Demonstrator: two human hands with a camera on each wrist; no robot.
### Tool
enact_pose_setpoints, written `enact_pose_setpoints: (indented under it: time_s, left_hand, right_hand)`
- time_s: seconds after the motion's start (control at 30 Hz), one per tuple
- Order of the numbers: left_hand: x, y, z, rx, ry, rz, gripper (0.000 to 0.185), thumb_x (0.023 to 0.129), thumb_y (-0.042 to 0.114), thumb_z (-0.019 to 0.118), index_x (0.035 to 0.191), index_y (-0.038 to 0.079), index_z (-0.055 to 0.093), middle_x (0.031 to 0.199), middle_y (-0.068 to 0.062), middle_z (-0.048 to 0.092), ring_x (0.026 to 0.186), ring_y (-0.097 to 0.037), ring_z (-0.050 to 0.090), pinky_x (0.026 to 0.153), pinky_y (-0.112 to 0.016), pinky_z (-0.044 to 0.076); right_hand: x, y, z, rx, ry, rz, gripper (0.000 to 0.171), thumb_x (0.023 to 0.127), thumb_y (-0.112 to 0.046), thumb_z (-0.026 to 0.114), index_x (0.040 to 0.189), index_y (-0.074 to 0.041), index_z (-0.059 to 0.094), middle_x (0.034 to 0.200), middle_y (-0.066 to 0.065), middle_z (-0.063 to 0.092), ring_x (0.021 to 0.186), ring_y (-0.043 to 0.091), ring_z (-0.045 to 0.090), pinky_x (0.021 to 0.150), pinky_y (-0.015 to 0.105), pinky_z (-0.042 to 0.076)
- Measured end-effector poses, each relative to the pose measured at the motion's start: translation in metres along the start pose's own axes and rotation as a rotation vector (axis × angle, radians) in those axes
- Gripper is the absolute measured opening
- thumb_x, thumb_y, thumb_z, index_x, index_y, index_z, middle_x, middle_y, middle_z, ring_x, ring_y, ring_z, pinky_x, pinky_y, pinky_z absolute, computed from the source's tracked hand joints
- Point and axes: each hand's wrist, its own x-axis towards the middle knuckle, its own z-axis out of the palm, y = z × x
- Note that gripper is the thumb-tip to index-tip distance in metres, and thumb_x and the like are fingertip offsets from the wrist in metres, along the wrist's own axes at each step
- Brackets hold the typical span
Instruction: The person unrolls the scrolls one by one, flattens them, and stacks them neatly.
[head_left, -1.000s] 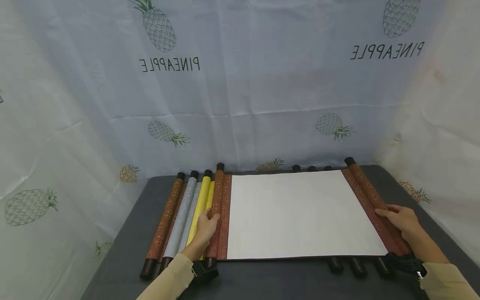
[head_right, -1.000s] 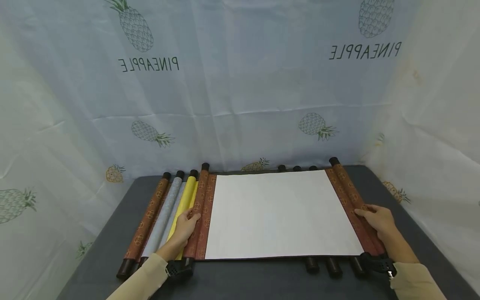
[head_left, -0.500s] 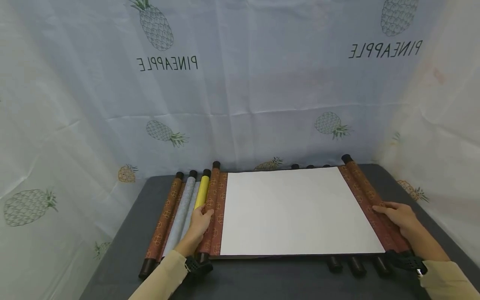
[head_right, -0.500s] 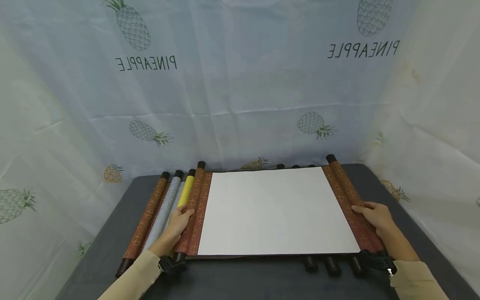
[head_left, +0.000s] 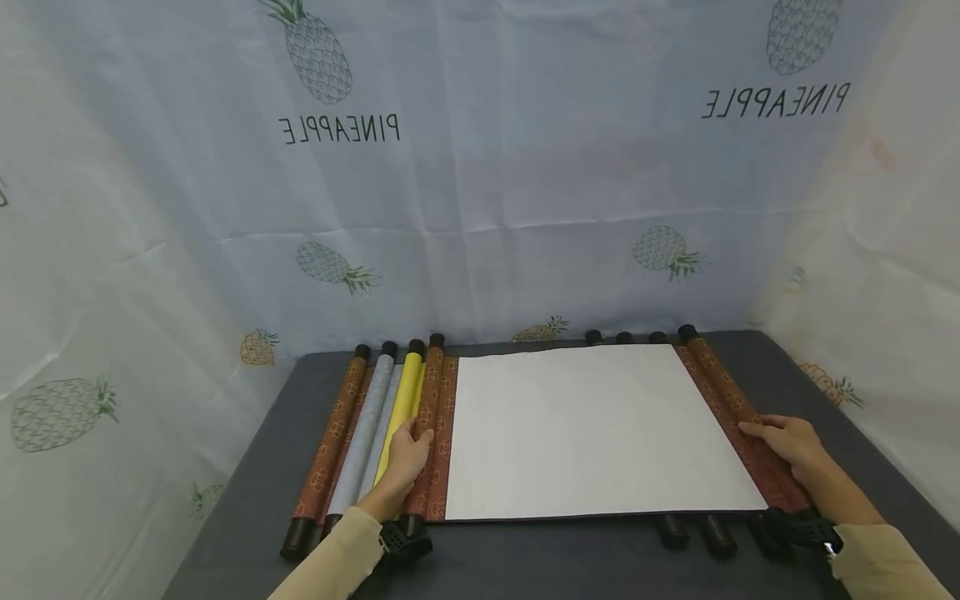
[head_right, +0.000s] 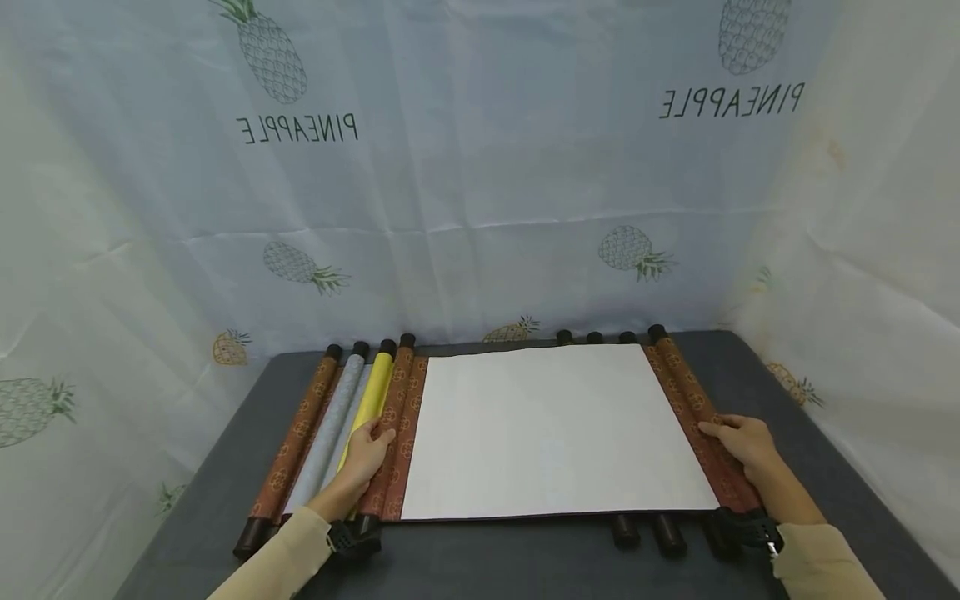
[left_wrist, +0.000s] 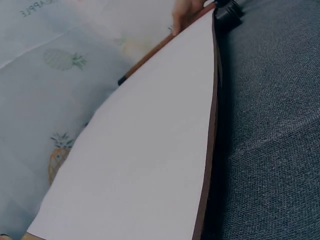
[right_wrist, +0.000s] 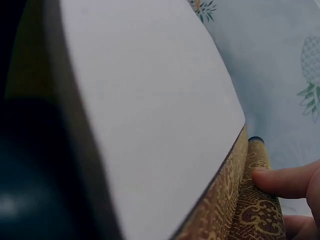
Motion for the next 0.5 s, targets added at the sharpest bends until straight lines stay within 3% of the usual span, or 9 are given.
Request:
enact_pose_setpoints:
  time_s: [0.27, 0.5]
  left_hand:
    - [0.006, -0.004, 0.009, 0.026, 0.018, 0.068, 0.055, 0.096, 0.003, 0.046, 0.144, -0.016, 0.026, 0.145, -0.038, 0.037, 0.135, -0.050, 0.039, 0.109, -0.056, 0.038]
    - [0.007, -0.005, 0.015, 0.091, 0.061, 0.129, 0.054, 0.094, 0.001, 0.048, 0.142, -0.015, 0.031, 0.145, -0.037, 0.038, 0.135, -0.050, 0.038, 0.110, -0.057, 0.036]
  right_hand:
    - [-0.002, 0.001, 0.001, 0.016, 0.022, 0.005, 0.092, 0.092, -0.048, 0.052, 0.145, 0.016, 0.014, 0.148, 0.045, 0.011, 0.133, 0.060, 0.023, 0.106, 0.062, 0.033]
    - [-0.004, 0.001, 0.004, 0.031, 0.079, 0.012, 0.081, 0.092, -0.038, 0.057, 0.142, 0.018, 0.026, 0.146, 0.045, 0.017, 0.130, 0.059, 0.027, 0.104, 0.062, 0.036]
